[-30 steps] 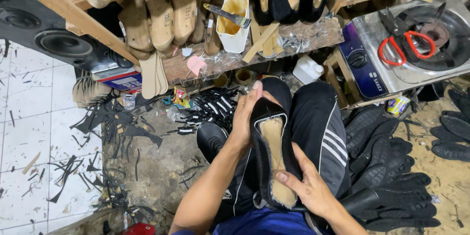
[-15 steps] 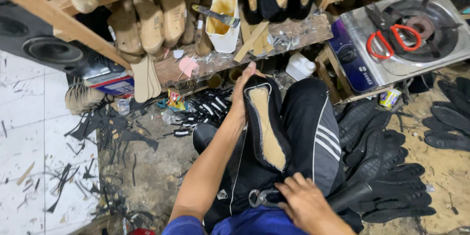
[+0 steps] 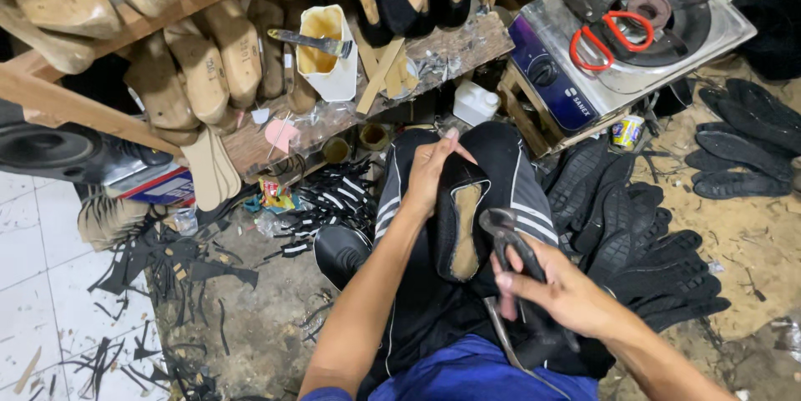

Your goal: The person sits on the floor of a shoe workshop and hammers a black shoe upper stretched over a wooden last, working the edges with a hammer and pincers. They then pull the last out of the shoe, set it on the shelf, and press and hammer the sole of the finished shoe.

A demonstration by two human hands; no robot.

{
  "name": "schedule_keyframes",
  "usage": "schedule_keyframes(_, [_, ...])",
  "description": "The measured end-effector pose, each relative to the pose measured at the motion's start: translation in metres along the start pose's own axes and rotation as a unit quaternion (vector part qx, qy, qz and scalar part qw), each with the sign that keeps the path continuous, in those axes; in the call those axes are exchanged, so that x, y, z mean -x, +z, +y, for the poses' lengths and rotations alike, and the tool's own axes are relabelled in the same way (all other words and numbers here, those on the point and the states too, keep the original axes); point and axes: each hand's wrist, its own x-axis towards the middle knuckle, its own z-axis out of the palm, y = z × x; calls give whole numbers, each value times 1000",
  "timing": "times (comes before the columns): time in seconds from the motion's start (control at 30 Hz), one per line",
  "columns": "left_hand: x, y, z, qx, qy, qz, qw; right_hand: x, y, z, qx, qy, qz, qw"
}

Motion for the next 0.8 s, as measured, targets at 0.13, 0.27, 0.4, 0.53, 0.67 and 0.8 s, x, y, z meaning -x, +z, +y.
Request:
schedule_keyframes(0.13, [6,15,1,-35,25,8,999,-2,-3,-13,-71,29,-19,997])
schedule_keyframes(0.27, [14,27,8,-98,12,27,995,-8,-10,-43,106,73,-8,992])
schedule_keyframes(0.4, [18,38,11,-152,29,30,988,-7,-22,-79,137,193,-10,972])
schedule_keyframes(0.53, [11,37,6,-139,23,23,990,-8,-18,-85,238,207,33,948])
schedule_keyframes(0.67, [4,24,-3,-69,-15,16,997,-16,10,-55,349,-12,105,931])
schedule_keyframes(0.8, [1,14,-15,-63,-7,38,997,-31,28,-28,355,-72,169,917])
